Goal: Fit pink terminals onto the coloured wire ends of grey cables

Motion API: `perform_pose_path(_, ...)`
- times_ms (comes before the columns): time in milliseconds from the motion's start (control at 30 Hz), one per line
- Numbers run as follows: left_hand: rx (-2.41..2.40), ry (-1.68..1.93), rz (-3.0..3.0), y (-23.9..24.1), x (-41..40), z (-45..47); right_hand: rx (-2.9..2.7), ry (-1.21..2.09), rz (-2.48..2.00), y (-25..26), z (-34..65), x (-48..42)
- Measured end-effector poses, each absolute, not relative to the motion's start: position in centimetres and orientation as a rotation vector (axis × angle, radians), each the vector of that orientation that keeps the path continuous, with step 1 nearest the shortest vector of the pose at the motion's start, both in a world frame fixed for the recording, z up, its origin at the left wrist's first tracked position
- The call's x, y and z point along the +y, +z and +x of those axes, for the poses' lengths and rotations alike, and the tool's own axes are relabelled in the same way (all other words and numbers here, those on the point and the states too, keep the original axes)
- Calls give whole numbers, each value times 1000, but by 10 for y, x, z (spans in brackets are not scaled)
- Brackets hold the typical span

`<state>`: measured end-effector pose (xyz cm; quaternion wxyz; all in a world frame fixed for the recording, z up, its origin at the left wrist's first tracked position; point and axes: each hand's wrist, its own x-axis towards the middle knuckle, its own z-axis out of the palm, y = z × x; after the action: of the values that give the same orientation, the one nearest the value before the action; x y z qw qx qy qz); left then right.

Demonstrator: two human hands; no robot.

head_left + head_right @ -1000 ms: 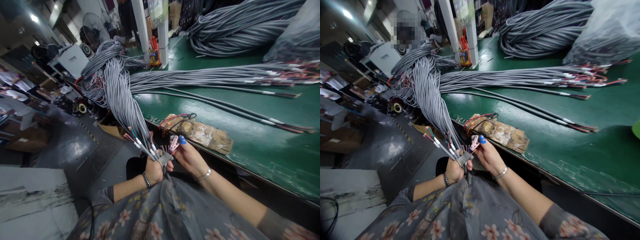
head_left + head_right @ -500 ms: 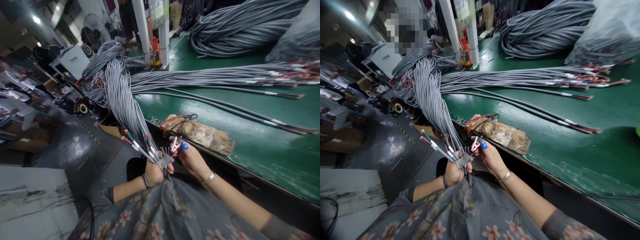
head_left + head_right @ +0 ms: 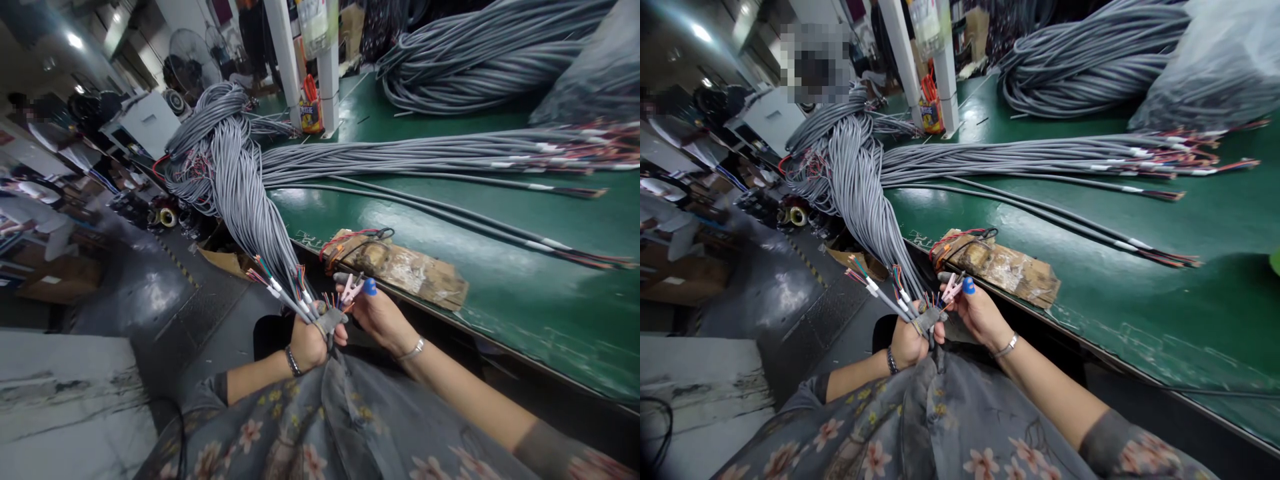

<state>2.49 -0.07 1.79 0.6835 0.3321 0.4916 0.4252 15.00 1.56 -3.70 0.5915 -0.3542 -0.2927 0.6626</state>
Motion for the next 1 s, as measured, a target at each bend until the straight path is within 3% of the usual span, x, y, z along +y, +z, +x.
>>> perform_pose_path(667, 1163, 955, 795, 21, -7, 17, -340, 1738, -667, -21, 151, 14)
perform_pose_path(1000, 1203, 1049, 781, 20, -2, 20, -460, 1616, -773, -10, 152, 9)
